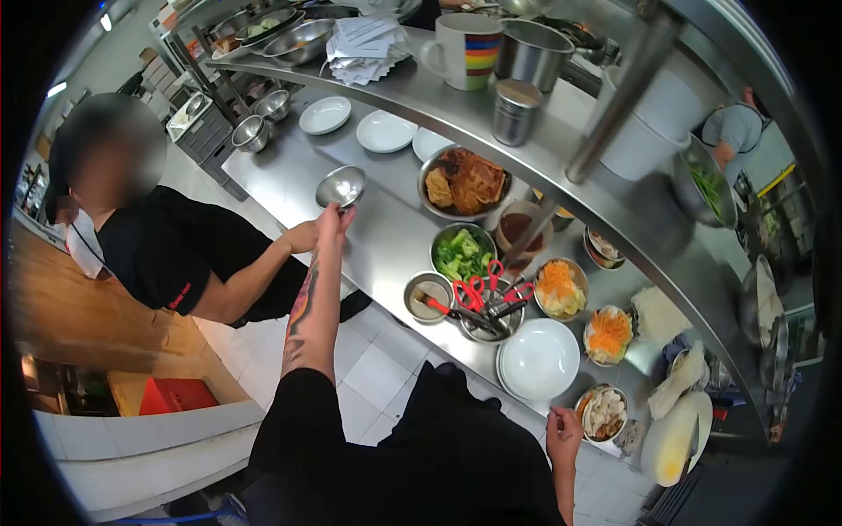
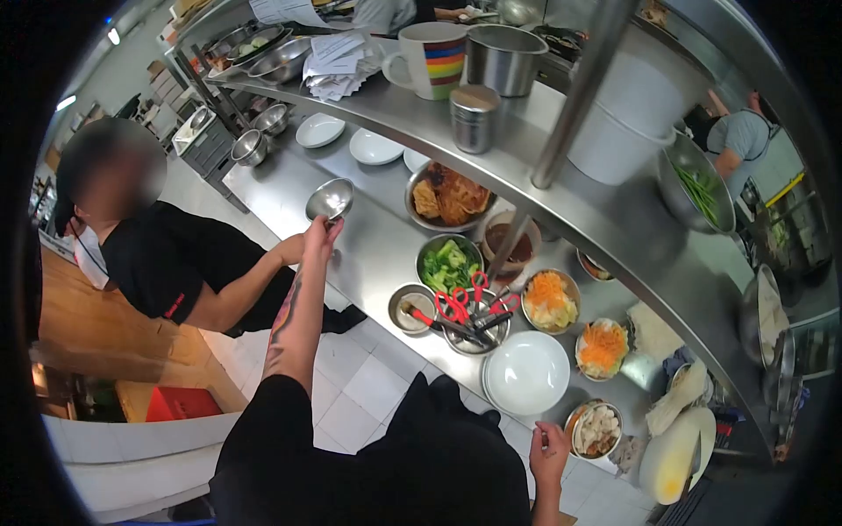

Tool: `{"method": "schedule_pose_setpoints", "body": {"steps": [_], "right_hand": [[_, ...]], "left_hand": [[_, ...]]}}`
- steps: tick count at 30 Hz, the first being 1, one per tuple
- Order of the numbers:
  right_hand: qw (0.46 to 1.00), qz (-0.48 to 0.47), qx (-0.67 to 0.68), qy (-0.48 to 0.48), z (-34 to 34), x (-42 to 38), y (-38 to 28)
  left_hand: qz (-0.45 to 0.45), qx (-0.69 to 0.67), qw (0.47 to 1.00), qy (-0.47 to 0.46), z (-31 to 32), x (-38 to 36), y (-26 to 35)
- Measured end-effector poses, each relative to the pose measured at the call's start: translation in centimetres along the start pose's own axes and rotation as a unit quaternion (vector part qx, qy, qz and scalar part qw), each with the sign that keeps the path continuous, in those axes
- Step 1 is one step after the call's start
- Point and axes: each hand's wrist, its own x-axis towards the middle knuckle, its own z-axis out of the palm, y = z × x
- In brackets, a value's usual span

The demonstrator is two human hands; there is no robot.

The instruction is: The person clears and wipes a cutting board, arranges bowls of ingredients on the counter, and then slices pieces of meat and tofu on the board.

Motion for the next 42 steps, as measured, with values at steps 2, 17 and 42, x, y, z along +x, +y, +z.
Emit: {"method": "schedule_pose_setpoints", "body": {"steps": [2, 17, 42], "right_hand": [[0.998, 0.041, -0.036, -0.024, 0.6, 0.1, -0.2], [0.992, 0.118, -0.031, -0.013, 3.1, -2.5, 0.3], [0.803, 0.34, 0.441, 0.212, -7.8, -10.7, 16.3]], "left_hand": [[0.05, -0.003, 0.994, 0.1, 0.5, 4.0, 2.0], [0.283, -0.162, 0.944, 0.054, 10.9, 3.1, 11.9], [-0.305, 0.442, 0.676, -0.505, 6.8, -53.1, -27.1]]}}
